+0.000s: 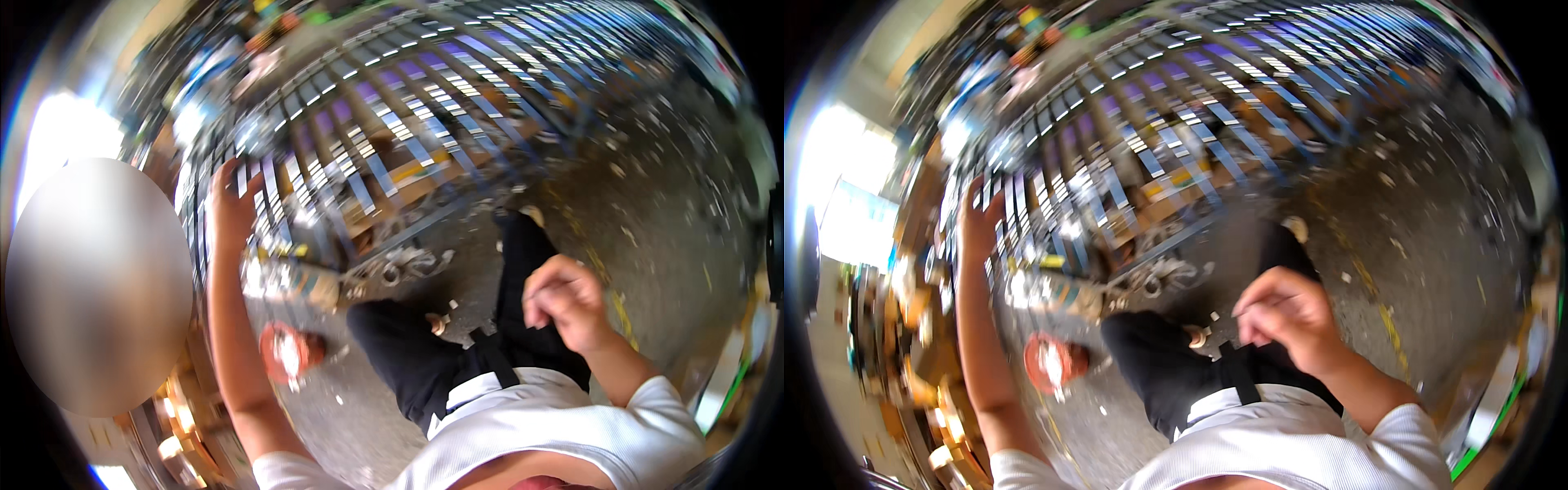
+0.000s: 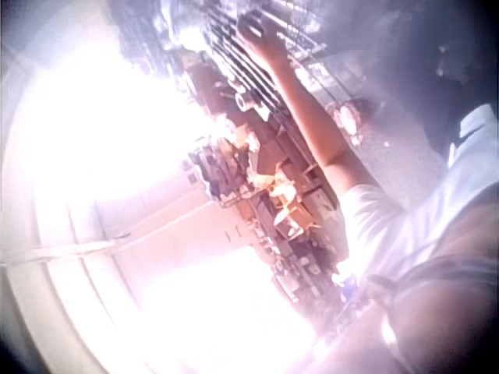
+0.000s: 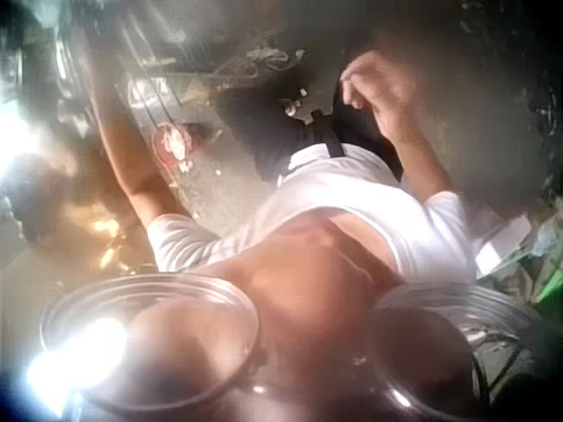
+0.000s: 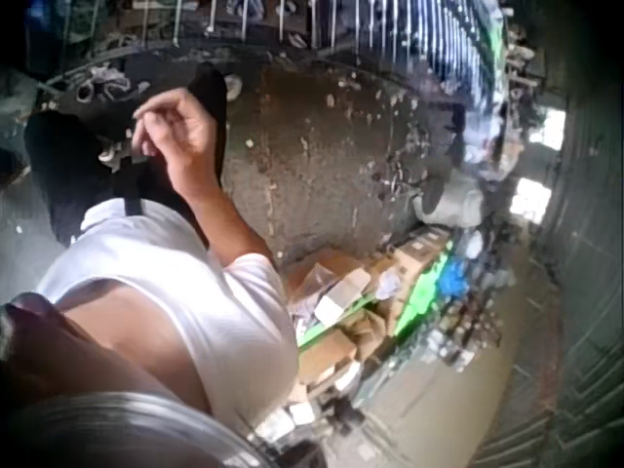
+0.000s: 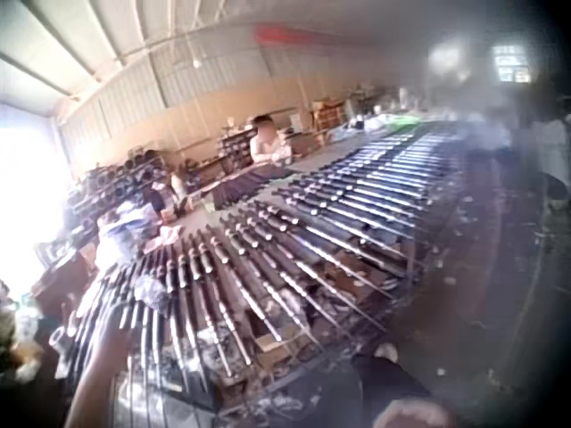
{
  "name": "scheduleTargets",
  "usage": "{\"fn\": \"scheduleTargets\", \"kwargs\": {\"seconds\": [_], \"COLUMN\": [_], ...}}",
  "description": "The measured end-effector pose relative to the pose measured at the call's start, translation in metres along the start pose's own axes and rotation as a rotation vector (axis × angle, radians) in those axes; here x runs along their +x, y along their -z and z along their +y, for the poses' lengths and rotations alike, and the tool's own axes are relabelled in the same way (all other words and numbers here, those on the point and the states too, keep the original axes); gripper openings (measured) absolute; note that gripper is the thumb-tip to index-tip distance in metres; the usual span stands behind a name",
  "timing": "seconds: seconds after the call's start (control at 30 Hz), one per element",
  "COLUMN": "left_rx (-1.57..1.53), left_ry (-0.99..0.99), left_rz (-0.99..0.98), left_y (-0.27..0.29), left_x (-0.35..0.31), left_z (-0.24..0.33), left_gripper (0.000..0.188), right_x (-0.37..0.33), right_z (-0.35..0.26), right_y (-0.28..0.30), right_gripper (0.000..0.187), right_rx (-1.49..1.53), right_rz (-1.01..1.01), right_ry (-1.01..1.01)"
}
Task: The person sits on the floor and assembles fishing rods by attaching small metal guides to the blue rod sections. They use a small tool to secure the guides and occasionally dip the tool into a container of adhesive. The person handles multiple rod sections one by one, repeating the process of attaching and securing the guides.
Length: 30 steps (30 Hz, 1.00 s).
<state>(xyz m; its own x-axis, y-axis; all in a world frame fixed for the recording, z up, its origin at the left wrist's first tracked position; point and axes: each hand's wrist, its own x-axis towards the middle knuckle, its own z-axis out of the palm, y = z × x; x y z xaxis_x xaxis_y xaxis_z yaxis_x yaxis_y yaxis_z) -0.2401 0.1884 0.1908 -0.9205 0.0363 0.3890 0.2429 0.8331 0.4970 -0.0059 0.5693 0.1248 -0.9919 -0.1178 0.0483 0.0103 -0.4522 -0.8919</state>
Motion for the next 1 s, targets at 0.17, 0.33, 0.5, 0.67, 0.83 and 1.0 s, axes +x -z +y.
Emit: {"fn": "scheduleTargets", "kwargs": {"seconds": [0.17, 0.33, 0.5, 0.67, 0.83, 1.0], "left_rx": [0.399, 0.415, 0.468, 0.489, 0.455, 0.061], "left_ry": [-0.333, -0.242, -0.343, -0.262, -0.440, -0.131], "left_rz": [0.137, 0.016, 0.118, 0.300, 0.287, 0.123], "left_y": [-0.024, -0.045, -0.043, -0.027, 0.017, 0.047], "left_x": [0.090, 0.117, 0.114, 0.115, 0.119, 0.023], "left_z": [-0.076, -0.095, -0.088, -0.060, -0.008, 0.123], "left_gripper": [0.055, 0.040, 0.009, 0.005, 0.007, 0.014], "right_x": [-0.027, -0.039, -0.029, -0.025, -0.028, -0.011], "right_z": [-0.001, 0.004, 0.007, 0.011, 0.018, -0.003], "right_y": [0.017, 0.033, 0.040, 0.039, 0.035, 0.024], "right_gripper": [0.010, 0.010, 0.008, 0.007, 0.006, 0.016], "right_rx": [-0.119, -0.104, -0.129, -0.143, -0.284, -0.450], "right_rz": [0.005, 0.142, 0.136, 0.125, 0.026, -0.130], "right_ry": [-0.128, -0.186, -0.124, -0.130, -0.040, 0.196]}}
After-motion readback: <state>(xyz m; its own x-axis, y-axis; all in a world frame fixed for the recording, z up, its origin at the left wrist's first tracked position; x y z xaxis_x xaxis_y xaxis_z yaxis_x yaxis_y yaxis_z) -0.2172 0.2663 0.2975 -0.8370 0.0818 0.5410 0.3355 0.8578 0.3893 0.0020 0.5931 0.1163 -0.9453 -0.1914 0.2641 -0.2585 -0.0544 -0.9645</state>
